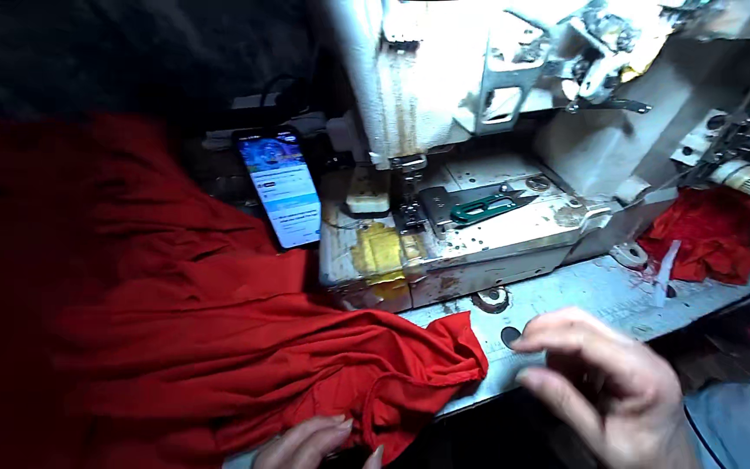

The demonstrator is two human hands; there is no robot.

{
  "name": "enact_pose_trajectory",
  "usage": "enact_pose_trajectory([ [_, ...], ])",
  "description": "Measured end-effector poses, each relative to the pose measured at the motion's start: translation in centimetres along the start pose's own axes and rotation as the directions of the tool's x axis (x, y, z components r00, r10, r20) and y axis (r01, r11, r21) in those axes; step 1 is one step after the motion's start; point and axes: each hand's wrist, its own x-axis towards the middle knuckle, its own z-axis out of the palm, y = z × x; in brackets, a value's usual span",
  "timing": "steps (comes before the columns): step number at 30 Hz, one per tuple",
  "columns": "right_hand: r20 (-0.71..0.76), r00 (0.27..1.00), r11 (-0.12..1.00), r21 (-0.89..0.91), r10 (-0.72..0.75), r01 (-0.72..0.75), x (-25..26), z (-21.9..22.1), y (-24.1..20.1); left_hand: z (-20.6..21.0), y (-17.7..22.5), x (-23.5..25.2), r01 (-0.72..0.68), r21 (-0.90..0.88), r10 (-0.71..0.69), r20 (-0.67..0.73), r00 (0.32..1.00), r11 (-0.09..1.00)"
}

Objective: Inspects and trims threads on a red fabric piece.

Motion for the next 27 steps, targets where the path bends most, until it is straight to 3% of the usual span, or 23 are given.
enact_pose_trajectory([
  [3, 0.094, 0.994, 0.997, 0.068, -0.048, 0.042, -0.5, 4.0, -1.3, 0.3, 0.2, 0.3, 0.108, -0.054, -0.11, -0.031, 0.993, 0.993],
  [7, 0.047, 0.998, 0.992, 0.125, 0.03, -0.036, -0.9, 6.4, 0.0, 1.3, 1.7, 0.4, 0.264, 0.051, -0.266, 0.043, 0.963, 0.963],
  [12, 0.089, 0.968, 0.89, 0.382, 0.235, -0.251, 0.2, 5.5, -1.2, 2.8, 1.7, 1.1, 0.243, 0.167, -0.244, -0.012, 0.97, 0.956],
  [15, 0.161, 0.918, 0.744, 0.544, 0.363, -0.389, 1.2, 4.5, -2.1, 2.2, 0.9, 1.8, 0.208, -0.124, -0.212, -0.02, 0.977, 0.97],
  [17, 0.187, 0.908, 0.691, 0.597, 0.374, -0.408, 1.6, 4.2, -1.9, 1.2, 0.1, 2.9, 0.195, -0.36, -0.203, 0.016, 0.979, 0.912],
  [22, 0.219, 0.887, 0.739, 0.491, 0.407, -0.461, 1.8, 3.9, 0.3, -1.5, -1.5, 6.9, 0.259, -0.568, -0.16, 0.219, 0.963, 0.782],
  [24, 0.208, 0.895, 0.782, 0.435, 0.394, -0.446, 2.0, 3.3, 1.1, -2.7, -3.8, 8.3, 0.34, -0.61, -0.068, 0.424, 0.903, 0.715],
  [27, 0.163, 0.905, 0.858, 0.292, 0.392, -0.424, 1.9, 3.3, 1.9, -2.8, -6.8, 9.2, 0.42, -0.47, -0.066, 0.602, 0.796, 0.777],
])
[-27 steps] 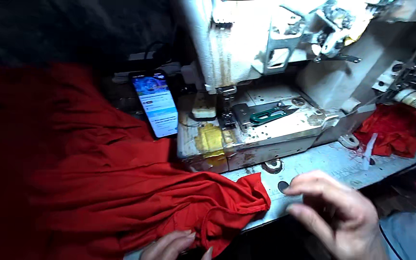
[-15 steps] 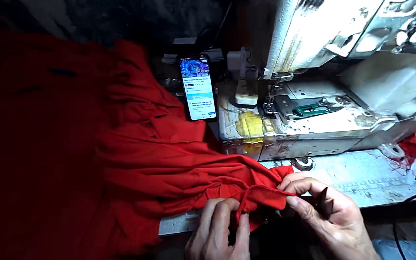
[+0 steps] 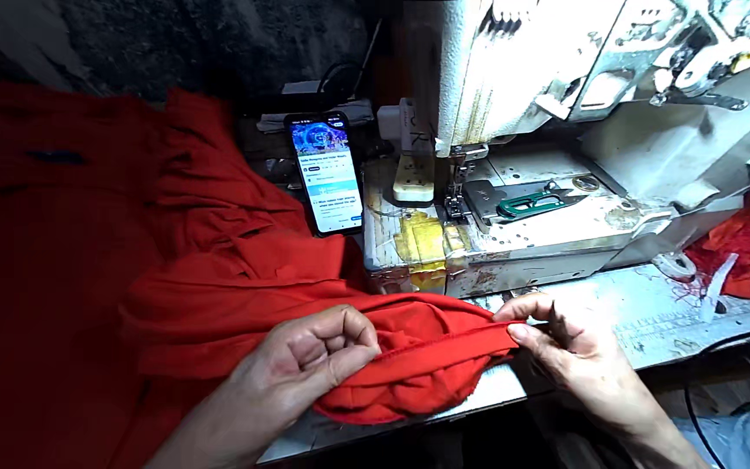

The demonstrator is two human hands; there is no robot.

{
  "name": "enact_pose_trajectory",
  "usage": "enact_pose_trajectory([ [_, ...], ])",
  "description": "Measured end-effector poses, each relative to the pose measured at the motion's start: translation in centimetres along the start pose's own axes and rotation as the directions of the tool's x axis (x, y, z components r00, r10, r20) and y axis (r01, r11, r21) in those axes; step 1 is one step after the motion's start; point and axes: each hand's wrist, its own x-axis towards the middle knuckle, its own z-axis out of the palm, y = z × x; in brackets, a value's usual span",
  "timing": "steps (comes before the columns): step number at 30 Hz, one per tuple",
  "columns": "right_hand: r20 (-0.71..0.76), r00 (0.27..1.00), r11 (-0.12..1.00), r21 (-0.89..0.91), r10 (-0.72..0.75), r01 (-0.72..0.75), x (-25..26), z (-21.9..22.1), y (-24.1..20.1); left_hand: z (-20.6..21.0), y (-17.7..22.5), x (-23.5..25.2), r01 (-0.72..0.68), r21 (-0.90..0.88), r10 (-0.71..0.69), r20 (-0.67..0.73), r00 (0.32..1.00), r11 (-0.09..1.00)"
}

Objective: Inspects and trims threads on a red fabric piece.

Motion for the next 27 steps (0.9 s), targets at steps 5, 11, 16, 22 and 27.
enact_pose_trajectory([
  [5, 0.113, 0.968, 0.942, 0.229, 0.224, -0.245, 0.7, -0.2, 0.6, 1.8, 0.0, 0.2, 0.012, 0.503, -0.006, -0.013, 1.0, 0.864],
  [11, 0.201, 0.957, 0.876, 0.395, 0.21, -0.275, 0.9, -0.9, 1.1, 4.3, 3.8, 0.9, 0.014, 0.725, 0.005, -0.024, 1.0, 0.689],
  [16, 0.199, 0.97, 0.873, 0.437, 0.141, -0.216, 0.6, -1.4, 1.5, 5.9, 4.0, 1.6, 0.001, 0.741, 0.049, -0.045, 0.998, 0.672],
  [22, 0.208, 0.968, 0.891, 0.401, 0.138, -0.213, 0.6, -1.2, 1.8, 7.2, 3.0, 2.6, -0.132, 0.757, 0.291, -0.08, 0.953, 0.64],
  [27, 0.213, 0.971, 0.884, 0.425, 0.11, -0.193, 0.5, -1.3, 2.0, 8.4, 1.4, 3.2, -0.082, 0.346, 0.175, -0.247, 0.953, 0.935],
])
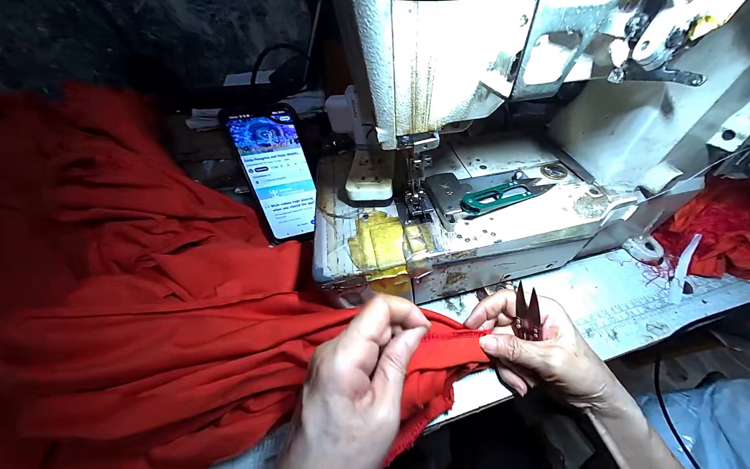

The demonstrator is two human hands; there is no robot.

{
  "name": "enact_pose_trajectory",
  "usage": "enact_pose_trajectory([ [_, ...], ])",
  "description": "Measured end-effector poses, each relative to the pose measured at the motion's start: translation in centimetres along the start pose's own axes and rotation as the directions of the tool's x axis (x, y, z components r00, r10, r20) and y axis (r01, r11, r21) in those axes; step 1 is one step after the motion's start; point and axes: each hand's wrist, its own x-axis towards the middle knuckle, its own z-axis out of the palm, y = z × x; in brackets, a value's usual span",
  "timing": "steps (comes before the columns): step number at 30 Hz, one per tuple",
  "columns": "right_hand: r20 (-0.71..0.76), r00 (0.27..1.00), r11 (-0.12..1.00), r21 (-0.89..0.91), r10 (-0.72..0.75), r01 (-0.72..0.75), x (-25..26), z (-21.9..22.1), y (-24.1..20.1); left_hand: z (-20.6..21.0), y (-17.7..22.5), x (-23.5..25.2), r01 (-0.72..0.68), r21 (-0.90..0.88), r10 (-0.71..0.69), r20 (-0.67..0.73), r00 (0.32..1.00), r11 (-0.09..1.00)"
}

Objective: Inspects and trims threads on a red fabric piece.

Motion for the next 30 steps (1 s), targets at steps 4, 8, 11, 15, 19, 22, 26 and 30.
enact_pose_trajectory([
  [4, 0.009, 1.0, 0.999, 0.026, 0.026, -0.026, 0.0, 0.0, -0.1, 0.4, -1.5, 0.6, 0.254, -0.32, -0.188, 0.223, 0.957, 0.913],
  [8, -0.01, 1.0, 0.999, 0.027, 0.02, -0.02, 0.0, 0.2, 0.0, 1.3, -1.8, 0.9, 0.267, 0.005, -0.255, 0.315, 0.914, 0.964],
  [11, -0.026, 0.999, 0.999, -0.02, -0.047, 0.047, -0.1, 0.3, 0.2, 1.3, -1.9, 1.1, 0.276, -0.155, -0.221, 0.3, 0.928, 0.949],
  [15, -0.099, 0.96, 0.939, -0.254, -0.263, 0.231, -0.4, 0.9, 0.9, 0.8, -1.7, 1.1, 0.393, -0.341, -0.285, 0.327, 0.901, 0.854],
  [19, -0.109, 0.875, 0.802, -0.466, -0.471, 0.374, -0.2, 1.4, 1.4, 0.6, -1.8, 1.2, 0.411, -0.327, -0.291, 0.359, 0.887, 0.851],
  [22, 0.009, 0.81, 0.646, -0.597, -0.587, 0.475, 0.2, 1.6, 1.4, 0.5, -1.7, 1.1, 0.391, -0.333, -0.263, 0.368, 0.892, 0.858],
  [26, 0.259, 0.665, 0.252, -0.783, -0.7, 0.569, 0.5, 2.5, 1.3, 0.4, -1.9, 1.0, 0.415, -0.379, -0.28, 0.361, 0.889, 0.827],
  [30, 0.182, 0.691, 0.241, -0.85, -0.7, 0.468, 0.8, 3.8, 1.5, 0.5, -2.3, 0.6, 0.374, -0.441, -0.231, 0.345, 0.91, 0.816],
])
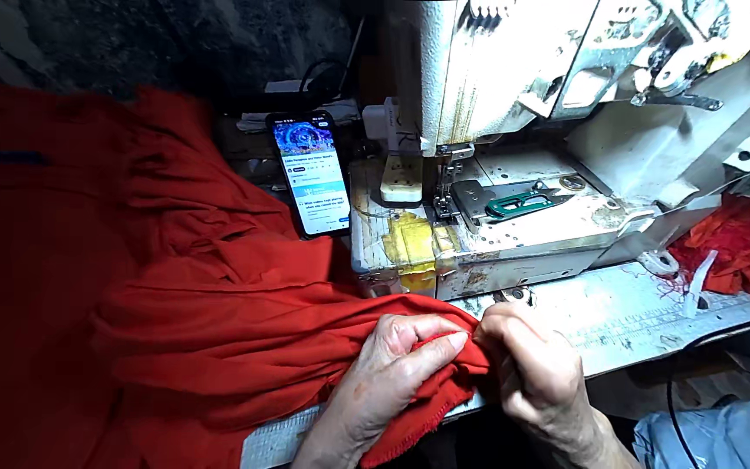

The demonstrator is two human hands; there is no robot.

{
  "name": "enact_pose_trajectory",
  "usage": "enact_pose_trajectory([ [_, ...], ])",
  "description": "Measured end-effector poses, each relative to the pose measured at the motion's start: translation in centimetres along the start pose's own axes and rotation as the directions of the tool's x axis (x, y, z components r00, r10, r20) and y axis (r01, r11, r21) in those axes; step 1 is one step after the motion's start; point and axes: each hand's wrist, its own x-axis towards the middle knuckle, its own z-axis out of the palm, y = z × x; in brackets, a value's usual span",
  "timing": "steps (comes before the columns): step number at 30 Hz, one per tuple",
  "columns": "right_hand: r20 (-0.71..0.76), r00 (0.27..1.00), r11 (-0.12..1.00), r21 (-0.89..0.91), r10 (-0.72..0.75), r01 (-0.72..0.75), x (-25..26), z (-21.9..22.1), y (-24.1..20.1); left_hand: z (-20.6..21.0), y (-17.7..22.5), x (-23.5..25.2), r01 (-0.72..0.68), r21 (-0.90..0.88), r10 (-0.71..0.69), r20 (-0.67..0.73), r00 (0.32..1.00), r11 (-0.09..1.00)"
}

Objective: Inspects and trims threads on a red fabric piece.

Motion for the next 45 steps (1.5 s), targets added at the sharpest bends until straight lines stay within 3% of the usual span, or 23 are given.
enact_pose_trajectory([
  [1, -0.002, 0.989, 0.983, 0.112, 0.146, -0.145, 0.0, -0.1, -0.1, 0.0, 0.0, -0.1, 0.001, -0.012, -0.001, -0.002, 1.0, 1.0],
  [3, -0.019, 0.895, 0.827, 0.389, 0.447, -0.405, 0.1, -0.6, -0.2, 0.1, 0.1, -0.1, 0.021, -0.045, -0.021, -0.013, 1.0, 0.999],
  [5, -0.06, 0.839, 0.75, 0.487, 0.54, -0.448, 0.3, -1.2, -0.3, 0.1, 0.2, -0.2, 0.041, -0.049, -0.042, -0.02, 0.999, 0.998],
  [11, -0.053, 0.964, 0.927, 0.295, 0.259, -0.232, -0.2, -1.2, -0.7, 0.2, 0.2, -0.2, 0.025, -0.02, -0.026, -0.019, 0.999, 0.999],
  [16, 0.037, 0.999, 0.999, 0.043, 0.008, -0.009, 0.9, -0.2, -0.7, 0.1, 0.0, -0.4, 0.029, -0.01, -0.03, -0.031, 0.999, 1.0],
  [18, 0.058, 0.995, 0.997, 0.017, 0.08, -0.081, 0.9, 0.1, -0.7, 0.1, 0.0, -0.4, 0.022, -0.027, -0.022, -0.03, 0.999, 0.999],
  [19, 0.066, 0.976, 0.972, 0.102, 0.206, -0.212, 0.7, 0.1, -0.7, 0.1, -0.1, -0.4, 0.013, -0.035, -0.014, -0.029, 0.999, 0.999],
  [21, 0.041, 0.871, 0.811, 0.346, 0.489, -0.472, 0.4, -0.4, -0.7, 0.1, -0.2, -0.3, 0.007, -0.046, -0.008, -0.027, 1.0, 0.999],
  [23, -0.025, 0.808, 0.74, 0.419, 0.588, -0.526, 0.3, -1.1, -0.6, 0.0, -0.2, -0.4, 0.009, -0.046, -0.01, -0.023, 1.0, 0.999],
  [28, -0.045, 0.942, 0.915, 0.261, 0.331, -0.309, -0.6, -1.8, -0.9, 0.0, 0.0, -0.3, 0.0, -0.043, 0.0, -0.001, 1.0, 0.999],
  [31, -0.001, 0.979, 0.942, 0.275, 0.202, -0.194, -0.5, -0.9, -1.1, 0.0, 0.0, -0.6, -0.003, -0.024, 0.003, 0.002, 1.0, 1.0],
  [34, -0.005, 0.995, 0.987, 0.125, 0.103, -0.101, -0.2, 0.2, -1.1, -0.1, -0.2, -0.5, -0.01, -0.058, 0.011, 0.008, 1.0, 0.998],
  [36, -0.007, 0.979, 0.97, 0.131, 0.206, -0.203, -0.1, 0.7, -1.4, -0.2, -0.2, -0.5, -0.016, -0.073, 0.016, 0.008, 1.0, 0.997],
  [37, 0.012, 0.935, 0.904, 0.251, 0.356, -0.347, -0.1, 0.6, -1.6, -0.1, -0.3, -0.6, -0.016, -0.079, 0.016, 0.004, 1.0, 0.997],
  [38, 0.039, 0.849, 0.759, 0.427, 0.528, -0.491, 0.1, 0.4, -1.7, -0.1, -0.3, -0.6, -0.015, -0.093, 0.015, 0.001, 1.0, 0.996],
  [39, 0.065, 0.765, 0.611, 0.56, 0.641, -0.56, 0.4, 0.0, -1.7, 0.0, -0.3, -0.6, -0.015, -0.11, 0.015, -0.003, 1.0, 0.994],
  [40, 0.073, 0.721, 0.532, 0.624, 0.69, -0.572, 0.6, -0.3, -1.7, 0.0, -0.3, -0.6, -0.013, -0.118, 0.013, -0.006, 1.0, 0.993],
  [42, 0.043, 0.723, 0.544, 0.628, 0.689, -0.556, 0.5, -0.8, -1.5, -0.1, -0.3, -0.5, -0.01, -0.108, 0.009, -0.011, 1.0, 0.994],
  [45, -0.019, 0.809, 0.7, 0.514, 0.588, -0.496, -0.3, -1.1, -1.5, -0.1, -0.4, -0.5, -0.02, -0.091, 0.019, -0.011, 1.0, 0.996],
])
